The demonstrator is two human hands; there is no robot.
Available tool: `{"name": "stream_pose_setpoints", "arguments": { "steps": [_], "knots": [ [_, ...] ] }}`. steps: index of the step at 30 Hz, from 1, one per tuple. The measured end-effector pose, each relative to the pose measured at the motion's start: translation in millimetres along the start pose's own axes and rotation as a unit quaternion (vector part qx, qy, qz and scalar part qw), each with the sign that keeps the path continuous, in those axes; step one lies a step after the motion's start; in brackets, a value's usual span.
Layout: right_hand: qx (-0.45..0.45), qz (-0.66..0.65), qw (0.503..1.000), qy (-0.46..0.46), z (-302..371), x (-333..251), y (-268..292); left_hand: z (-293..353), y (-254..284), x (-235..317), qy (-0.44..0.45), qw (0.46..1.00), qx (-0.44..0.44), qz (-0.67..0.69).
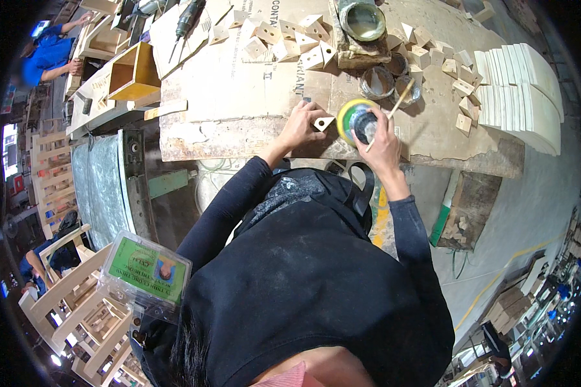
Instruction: The person repeatedly picks up small wooden blocks from a workbench, applies glue to their surfaces using a small stick, and places them into a yellow container. The process is repetitive and involves handling multiple identical blocks one by one.
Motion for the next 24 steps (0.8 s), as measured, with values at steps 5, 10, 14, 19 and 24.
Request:
{"name": "stream_pose_setpoints", "arguments": {
  "steps": [5, 10, 14, 19, 24],
  "knots": [
    [0.12, -0.004, 0.992, -0.042, 22, 20, 47, 2, 10, 4, 0.016, 0.999, 0.036, 0.033],
    [0.175, 0.089, 0.967, -0.161, 25, 104, 77, 3, 14, 0, 0.162, 0.933, 0.093, 0.308],
    [0.082, 0.158, 0.948, -0.265, 20, 169, 67, -4, 14, 24, 0.217, 0.846, 0.038, 0.485],
    [0.105, 0.187, 0.968, -0.132, -13, 111, 105, -4, 21, 49, 0.232, 0.668, 0.039, 0.706],
    [0.149, -0.216, 0.965, -0.001, -59, 41, 136, -2, 37, 55, 0.205, 0.677, 0.058, 0.704]
  ]
}}
Point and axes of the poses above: each hand's wrist, its own z-axis away from the middle knuckle, its own y-axis out of the back of the hand, x = y × z, the point moved 8 cm from there along -z, towards the middle knuckle, and after that the axes turned 6 degrees about z, right-handed, at the moved point
